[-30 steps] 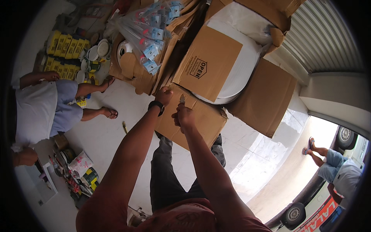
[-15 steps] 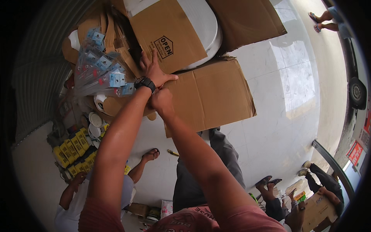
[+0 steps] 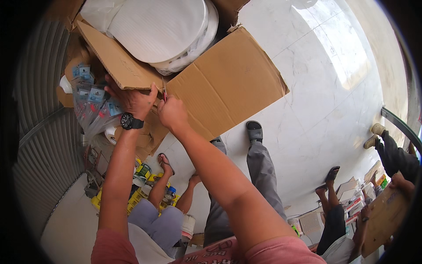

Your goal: The person uses a knife to cut straps and tape on a cardboard box, opens the flaps, and removes a white ceramic toilet bowl wrapped in plastic. The person then removes the plastic wrap and places the toilet bowl on the floor.

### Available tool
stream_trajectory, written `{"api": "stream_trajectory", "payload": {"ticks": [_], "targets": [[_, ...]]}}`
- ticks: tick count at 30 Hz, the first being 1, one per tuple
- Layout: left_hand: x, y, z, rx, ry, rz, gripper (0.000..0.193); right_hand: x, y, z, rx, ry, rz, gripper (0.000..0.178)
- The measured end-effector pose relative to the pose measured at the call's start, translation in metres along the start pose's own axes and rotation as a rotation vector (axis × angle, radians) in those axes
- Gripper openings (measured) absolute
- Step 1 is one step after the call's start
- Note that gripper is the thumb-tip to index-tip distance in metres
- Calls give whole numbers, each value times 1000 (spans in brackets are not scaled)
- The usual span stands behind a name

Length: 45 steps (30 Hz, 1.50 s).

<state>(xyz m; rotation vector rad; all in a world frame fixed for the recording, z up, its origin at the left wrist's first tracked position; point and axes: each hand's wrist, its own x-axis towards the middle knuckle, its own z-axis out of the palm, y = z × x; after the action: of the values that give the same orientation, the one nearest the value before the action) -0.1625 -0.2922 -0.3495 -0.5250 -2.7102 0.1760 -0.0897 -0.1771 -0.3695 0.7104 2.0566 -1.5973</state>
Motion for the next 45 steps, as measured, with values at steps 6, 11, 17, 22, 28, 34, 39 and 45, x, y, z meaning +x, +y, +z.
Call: {"api": "stream_trajectory", "payload": {"ticks": [6, 11, 17, 22, 28, 34, 39, 45], "targets": [[-71, 13, -26, -18, 210, -857, 122, -15, -7, 14, -95, 93, 8, 31], [-11, 0, -92, -249, 600, -628, 108, -11, 0, 18, -243, 49, -52, 25], [117, 85, -80, -1176, -349, 482, 34, -6, 10, 36, -119, 365, -580, 23], [128, 144, 9, -624, -562, 446, 9, -7, 30, 40, -319, 47, -364, 31], [103, 98, 39, 589, -1291, 16, 55, -5, 29, 41, -459, 1, -276, 27], [90, -3, 3, 318, -1313, 76, 65, -7, 19, 24, -233, 46, -190, 24], [64, -15, -20, 162, -1179, 400, 74, -18, 14, 16, -166, 193, -144, 27], [37, -26, -7, 5, -1015, 324, 69, -31, -5, 54, -170, 176, -89, 28]]}}
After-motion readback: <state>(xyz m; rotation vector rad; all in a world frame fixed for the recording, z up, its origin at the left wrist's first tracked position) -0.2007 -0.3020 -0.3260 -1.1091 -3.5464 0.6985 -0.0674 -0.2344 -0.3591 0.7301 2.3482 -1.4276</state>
